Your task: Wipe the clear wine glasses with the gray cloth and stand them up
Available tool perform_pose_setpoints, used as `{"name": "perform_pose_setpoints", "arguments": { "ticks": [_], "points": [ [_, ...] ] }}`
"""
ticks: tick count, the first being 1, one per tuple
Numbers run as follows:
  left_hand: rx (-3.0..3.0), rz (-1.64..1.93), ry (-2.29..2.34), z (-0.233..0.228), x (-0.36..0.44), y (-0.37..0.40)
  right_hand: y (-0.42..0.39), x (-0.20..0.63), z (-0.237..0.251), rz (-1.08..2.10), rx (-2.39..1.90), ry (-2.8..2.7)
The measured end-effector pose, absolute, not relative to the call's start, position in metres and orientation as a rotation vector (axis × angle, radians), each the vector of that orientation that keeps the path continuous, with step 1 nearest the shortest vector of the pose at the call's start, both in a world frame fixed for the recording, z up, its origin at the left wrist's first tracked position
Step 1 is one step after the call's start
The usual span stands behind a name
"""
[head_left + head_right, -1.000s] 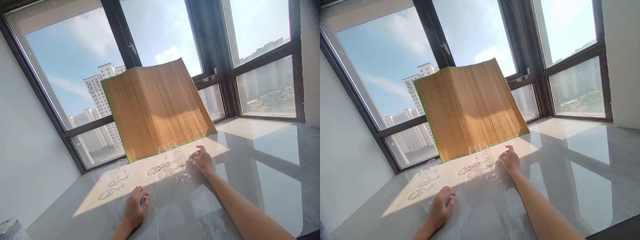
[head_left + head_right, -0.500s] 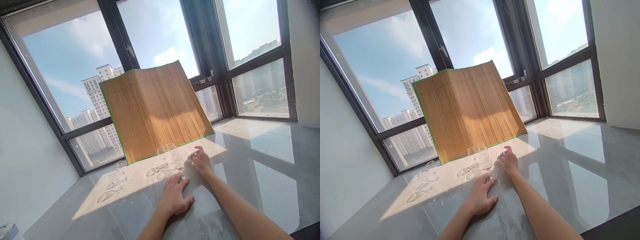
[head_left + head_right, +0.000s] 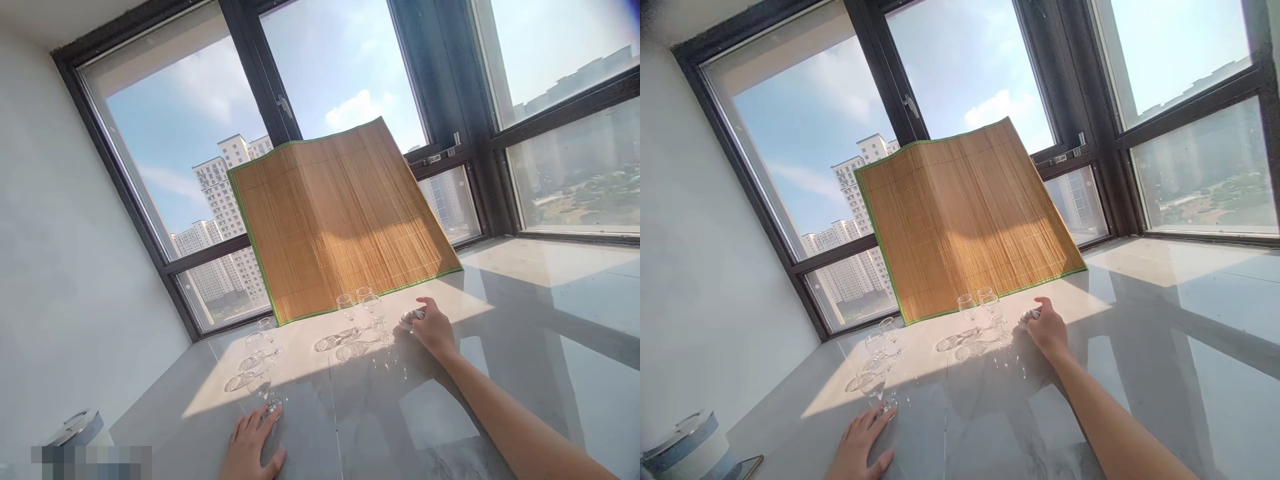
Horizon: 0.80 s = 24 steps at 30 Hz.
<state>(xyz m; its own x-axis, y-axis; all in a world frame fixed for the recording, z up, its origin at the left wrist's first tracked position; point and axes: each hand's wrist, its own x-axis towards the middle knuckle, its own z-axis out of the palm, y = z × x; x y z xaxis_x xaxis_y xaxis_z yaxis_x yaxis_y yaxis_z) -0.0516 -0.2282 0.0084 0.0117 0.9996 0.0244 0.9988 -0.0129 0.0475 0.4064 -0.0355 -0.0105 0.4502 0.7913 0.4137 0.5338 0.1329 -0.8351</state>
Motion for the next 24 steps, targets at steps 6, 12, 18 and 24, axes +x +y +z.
{"name": "perform_pose_setpoints", "arguments": {
  "ticks": [6, 12, 18, 24],
  "points": [
    [2.05, 0.131, 2.444, 0.007, -0.09, -0.198, -0.034, 0.407, -0.013, 0.265, -1.535, -1.205],
    [2.051, 0.316, 2.504, 0.001, -0.093, -0.195, -0.037, 0.406, -0.008, 0.293, -1.536, -1.194],
    [2.404, 0.58, 2.014, 0.016, -0.034, -0.214, -0.038, 0.401, -0.006, 0.294, -1.526, -1.211],
    [2.572, 0.512, 1.452, 0.024, 0.1, -0.182, -0.037, 0.397, -0.007, 0.278, -1.534, -1.226]
  ]
}}
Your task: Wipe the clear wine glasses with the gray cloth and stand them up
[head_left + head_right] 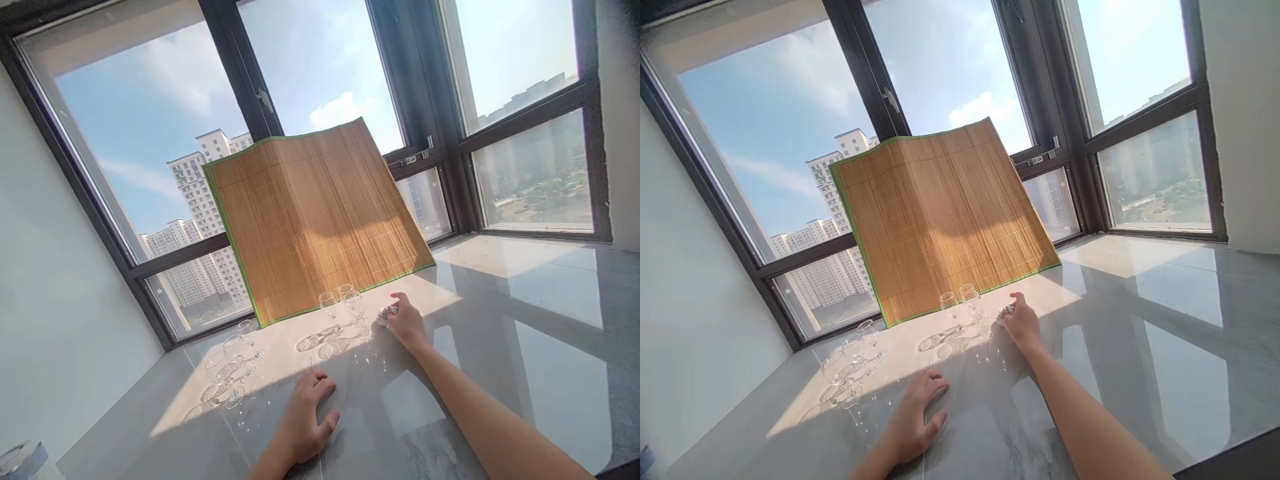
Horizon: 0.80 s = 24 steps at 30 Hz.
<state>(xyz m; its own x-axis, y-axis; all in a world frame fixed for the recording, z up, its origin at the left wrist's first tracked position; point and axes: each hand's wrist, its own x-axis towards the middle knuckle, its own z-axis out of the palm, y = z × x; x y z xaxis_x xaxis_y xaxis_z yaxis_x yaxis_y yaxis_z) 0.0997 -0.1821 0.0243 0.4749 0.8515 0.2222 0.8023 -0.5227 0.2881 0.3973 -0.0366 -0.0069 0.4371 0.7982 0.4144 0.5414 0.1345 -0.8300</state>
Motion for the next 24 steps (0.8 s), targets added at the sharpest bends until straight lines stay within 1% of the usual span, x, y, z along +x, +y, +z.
{"name": "perform_pose_setpoints", "arguments": {
  "ticks": [2, 6, 11, 14, 17, 21, 24],
  "points": [
    [2.573, 0.468, 1.396, 0.024, 0.141, -0.159, -0.037, 0.398, -0.006, 0.282, -1.524, -1.22],
    [2.534, 0.471, 1.447, 0.02, 0.202, -0.115, -0.039, 0.399, -0.005, 0.273, -1.491, -1.211],
    [2.498, 0.534, 1.477, 0.021, 0.229, -0.097, -0.039, 0.402, -0.003, 0.275, -1.5, -1.197],
    [2.517, 0.496, 1.466, 0.028, 0.224, -0.117, -0.041, 0.403, -0.002, 0.279, -1.501, -1.195],
    [2.566, 0.422, 1.356, 0.031, 0.205, -0.155, -0.041, 0.403, -0.003, 0.274, -1.496, -1.199],
    [2.606, 0.3, 1.312, 0.019, 0.157, -0.201, -0.041, 0.403, -0.004, 0.281, -1.503, -1.208],
    [2.606, 0.211, 1.366, 0.008, 0.113, -0.217, -0.04, 0.403, -0.005, 0.272, -1.518, -1.213]
  ]
}}
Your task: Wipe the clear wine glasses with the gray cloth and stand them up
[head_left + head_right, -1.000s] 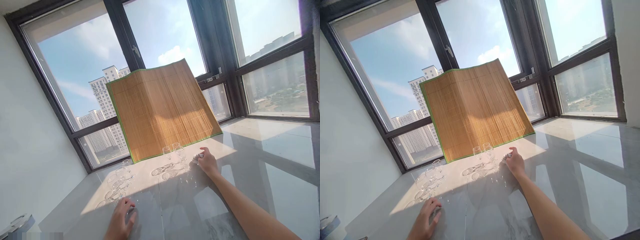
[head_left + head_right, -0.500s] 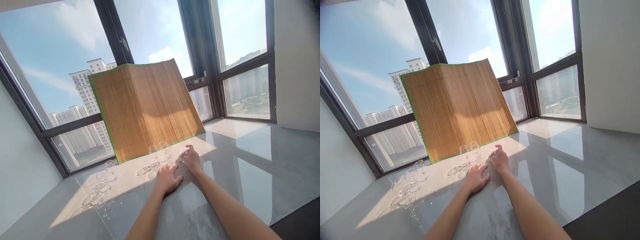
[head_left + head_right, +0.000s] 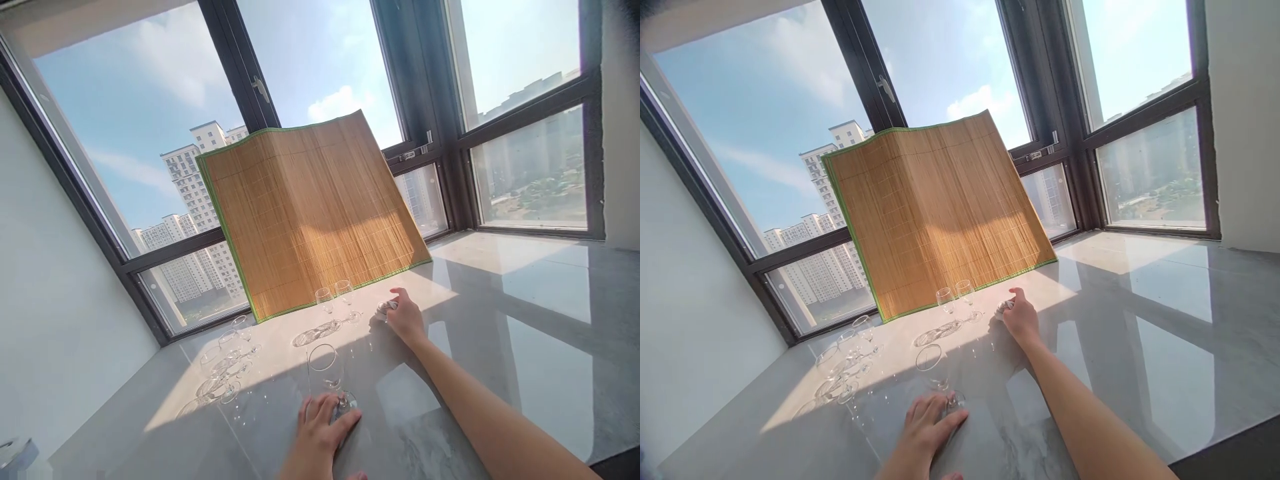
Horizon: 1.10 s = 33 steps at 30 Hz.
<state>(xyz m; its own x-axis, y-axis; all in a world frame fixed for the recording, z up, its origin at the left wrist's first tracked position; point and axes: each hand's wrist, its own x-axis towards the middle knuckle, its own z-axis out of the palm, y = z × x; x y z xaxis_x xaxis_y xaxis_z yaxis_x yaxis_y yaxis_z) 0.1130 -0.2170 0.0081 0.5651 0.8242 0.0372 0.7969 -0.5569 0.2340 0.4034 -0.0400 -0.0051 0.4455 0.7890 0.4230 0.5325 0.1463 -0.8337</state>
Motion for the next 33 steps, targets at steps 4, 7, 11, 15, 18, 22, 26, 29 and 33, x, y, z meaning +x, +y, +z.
{"name": "perform_pose_setpoints", "arguments": {
  "ticks": [4, 7, 11, 15, 18, 22, 26, 29, 33],
  "points": [
    [2.526, 0.197, 1.59, 0.007, 0.063, -0.217, -0.04, 0.403, -0.005, 0.273, -1.536, -1.218],
    [2.404, 0.248, 1.874, 0.012, 0.04, -0.195, -0.041, 0.403, -0.005, 0.283, -1.548, -1.234],
    [2.23, 0.202, 2.201, 0.016, 0.026, -0.135, -0.04, 0.403, -0.006, 0.277, -1.543, -1.24],
    [2.032, 0.239, 2.344, 0.017, 0.026, -0.079, -0.038, 0.404, -0.008, 0.27, -1.537, -1.233],
    [1.945, 0.255, 2.402, 0.014, 0.029, -0.065, -0.038, 0.404, -0.009, 0.271, -1.521, -1.236],
    [2.002, 0.356, 2.398, 0.006, 0.033, -0.084, -0.039, 0.404, -0.006, 0.295, -1.521, -1.217],
    [2.175, 0.41, 2.225, 0.0, 0.049, -0.109, -0.04, 0.4, -0.004, 0.303, -1.518, -1.227],
    [2.294, 0.46, 2.044, 0.003, 0.072, -0.112, -0.04, 0.397, -0.005, 0.291, -1.512, -1.258],
    [2.426, 0.433, 1.884, 0.008, 0.115, -0.092, -0.042, 0.395, -0.003, 0.298, -1.56, -1.338]
  ]
}}
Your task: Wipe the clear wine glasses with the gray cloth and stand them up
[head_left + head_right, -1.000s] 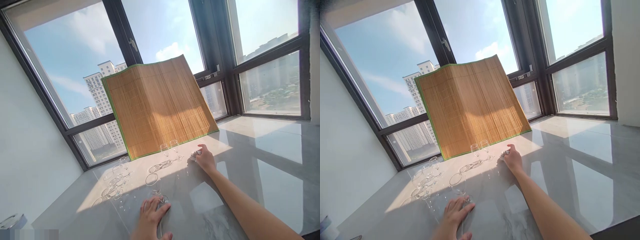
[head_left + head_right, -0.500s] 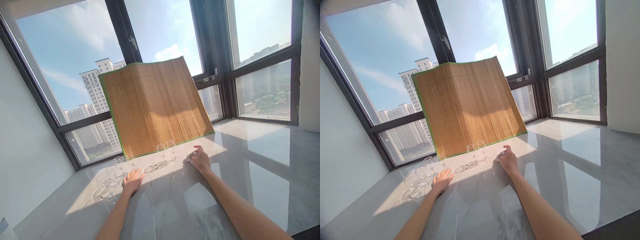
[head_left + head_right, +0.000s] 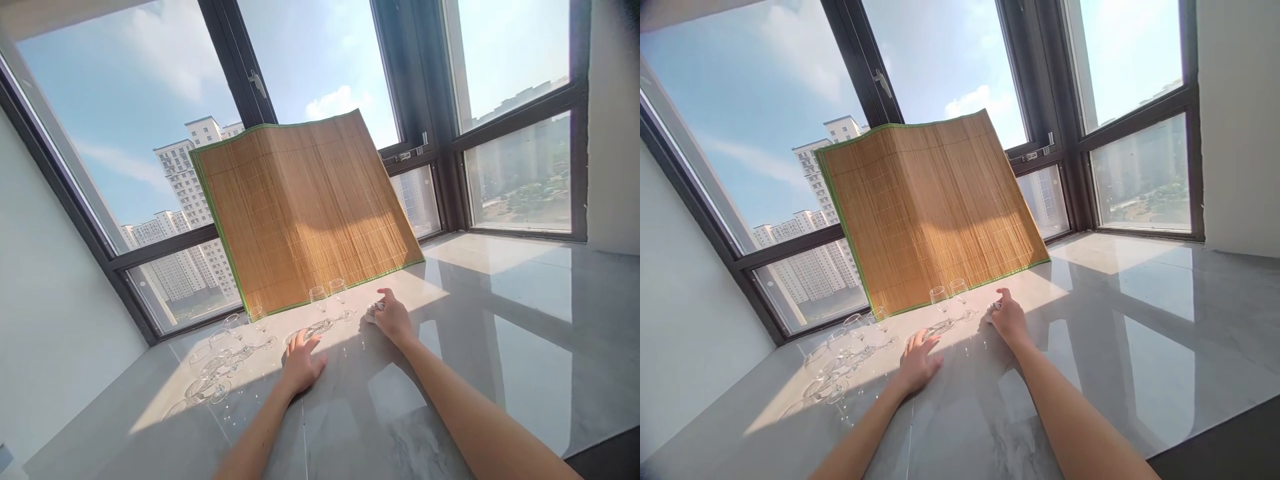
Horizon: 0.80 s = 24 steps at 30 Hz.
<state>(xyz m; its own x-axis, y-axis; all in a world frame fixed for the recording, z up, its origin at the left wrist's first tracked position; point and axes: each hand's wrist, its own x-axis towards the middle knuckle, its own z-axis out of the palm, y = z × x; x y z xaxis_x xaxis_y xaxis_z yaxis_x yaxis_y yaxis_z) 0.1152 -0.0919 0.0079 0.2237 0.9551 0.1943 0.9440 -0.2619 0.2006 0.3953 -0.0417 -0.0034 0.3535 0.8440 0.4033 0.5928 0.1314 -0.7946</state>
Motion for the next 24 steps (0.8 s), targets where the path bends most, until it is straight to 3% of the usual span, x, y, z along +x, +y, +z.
{"name": "perform_pose_setpoints", "arguments": {
  "ticks": [8, 13, 20, 24],
  "points": [
    [2.39, 0.311, 1.824, 0.01, 0.173, -0.043, -0.047, 0.398, 0.001, 0.249, -1.667, -1.594],
    [2.433, 0.318, 1.82, 0.011, 0.17, -0.057, -0.052, 0.397, 0.006, 0.077, -1.706, -1.789],
    [2.496, 0.389, 1.602, 0.006, 0.111, -0.144, -0.055, 0.391, 0.008, -0.089, -1.771, -1.841],
    [2.372, 0.392, 1.779, 0.006, 0.056, -0.167, -0.055, 0.391, 0.005, -0.154, -1.731, -1.844]
  ]
}}
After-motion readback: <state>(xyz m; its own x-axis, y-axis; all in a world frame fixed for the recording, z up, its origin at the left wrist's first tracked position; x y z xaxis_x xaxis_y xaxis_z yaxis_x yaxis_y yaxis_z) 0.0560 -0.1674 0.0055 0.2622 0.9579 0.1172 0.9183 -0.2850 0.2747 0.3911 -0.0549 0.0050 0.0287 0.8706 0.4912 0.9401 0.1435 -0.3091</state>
